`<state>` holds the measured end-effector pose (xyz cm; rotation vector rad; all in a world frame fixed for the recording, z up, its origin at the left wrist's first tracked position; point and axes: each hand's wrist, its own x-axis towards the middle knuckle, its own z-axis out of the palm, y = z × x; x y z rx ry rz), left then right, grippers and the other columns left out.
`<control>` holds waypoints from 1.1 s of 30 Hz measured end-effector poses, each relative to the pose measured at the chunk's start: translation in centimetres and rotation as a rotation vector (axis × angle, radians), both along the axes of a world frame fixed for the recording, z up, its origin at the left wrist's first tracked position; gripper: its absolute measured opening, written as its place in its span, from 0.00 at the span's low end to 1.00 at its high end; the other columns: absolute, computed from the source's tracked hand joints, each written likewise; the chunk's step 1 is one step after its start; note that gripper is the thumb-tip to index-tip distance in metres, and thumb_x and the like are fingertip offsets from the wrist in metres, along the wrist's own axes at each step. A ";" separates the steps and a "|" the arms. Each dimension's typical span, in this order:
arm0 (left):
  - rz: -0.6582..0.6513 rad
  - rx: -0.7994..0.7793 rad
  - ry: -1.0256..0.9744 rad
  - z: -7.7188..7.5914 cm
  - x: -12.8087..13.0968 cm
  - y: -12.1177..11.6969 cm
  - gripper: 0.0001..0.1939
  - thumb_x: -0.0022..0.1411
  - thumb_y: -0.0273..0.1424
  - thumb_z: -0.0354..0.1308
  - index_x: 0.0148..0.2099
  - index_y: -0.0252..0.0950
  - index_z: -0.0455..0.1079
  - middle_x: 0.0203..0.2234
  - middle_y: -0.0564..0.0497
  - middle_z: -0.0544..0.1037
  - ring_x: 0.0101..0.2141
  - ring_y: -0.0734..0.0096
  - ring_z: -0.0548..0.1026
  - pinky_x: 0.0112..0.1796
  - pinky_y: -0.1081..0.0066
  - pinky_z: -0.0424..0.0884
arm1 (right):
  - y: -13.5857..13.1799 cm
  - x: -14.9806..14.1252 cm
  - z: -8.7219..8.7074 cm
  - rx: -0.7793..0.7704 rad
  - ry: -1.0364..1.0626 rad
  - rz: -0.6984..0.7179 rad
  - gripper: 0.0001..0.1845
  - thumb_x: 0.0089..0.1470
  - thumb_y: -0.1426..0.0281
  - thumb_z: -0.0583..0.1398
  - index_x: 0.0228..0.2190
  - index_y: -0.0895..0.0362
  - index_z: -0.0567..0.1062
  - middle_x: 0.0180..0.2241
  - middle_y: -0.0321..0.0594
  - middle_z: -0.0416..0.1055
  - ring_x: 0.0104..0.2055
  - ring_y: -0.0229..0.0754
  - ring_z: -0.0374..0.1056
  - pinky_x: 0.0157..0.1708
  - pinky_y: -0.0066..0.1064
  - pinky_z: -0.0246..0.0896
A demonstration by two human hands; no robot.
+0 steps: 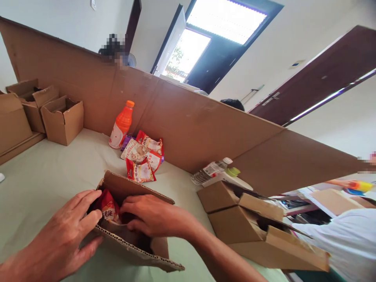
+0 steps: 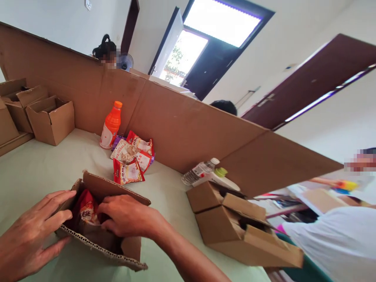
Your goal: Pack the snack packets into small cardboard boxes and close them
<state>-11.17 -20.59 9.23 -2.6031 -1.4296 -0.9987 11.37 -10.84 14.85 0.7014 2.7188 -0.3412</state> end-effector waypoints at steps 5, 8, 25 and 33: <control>-0.021 -0.026 -0.035 -0.1 0.1 0.0 0.21 0.66 0.24 0.51 0.60 0.39 0.65 0.65 0.40 0.64 0.61 0.55 0.69 0.57 0.57 0.74 | -2.4 3.4 0.9 0.206 0.034 -0.133 0.05 0.62 0.71 0.62 0.33 0.58 0.77 0.34 0.41 0.77 0.37 0.47 0.72 0.37 0.36 0.60; -0.055 0.003 -0.038 -0.5 0.0 0.6 0.28 0.67 0.25 0.51 0.68 0.38 0.57 0.62 0.40 0.69 0.60 0.59 0.71 0.56 0.63 0.75 | -3.4 5.0 1.2 0.231 0.167 -0.176 0.08 0.63 0.73 0.59 0.31 0.56 0.75 0.31 0.39 0.76 0.34 0.43 0.70 0.38 0.36 0.60; 0.145 -0.100 -0.130 -2.7 1.6 3.2 0.29 0.70 0.39 0.51 0.70 0.48 0.52 0.69 0.44 0.55 0.65 0.48 0.62 0.58 0.46 0.70 | -4.5 10.6 -4.2 0.343 0.997 -0.547 0.16 0.68 0.69 0.55 0.54 0.51 0.72 0.53 0.45 0.75 0.57 0.45 0.71 0.54 0.37 0.69; 0.089 -0.155 -0.164 -2.8 1.6 3.3 0.23 0.70 0.37 0.50 0.65 0.46 0.61 0.69 0.46 0.58 0.66 0.49 0.60 0.61 0.48 0.66 | -5.9 10.4 -6.4 0.268 0.762 -0.253 0.30 0.64 0.48 0.54 0.57 0.55 0.68 0.55 0.51 0.74 0.58 0.53 0.68 0.56 0.47 0.62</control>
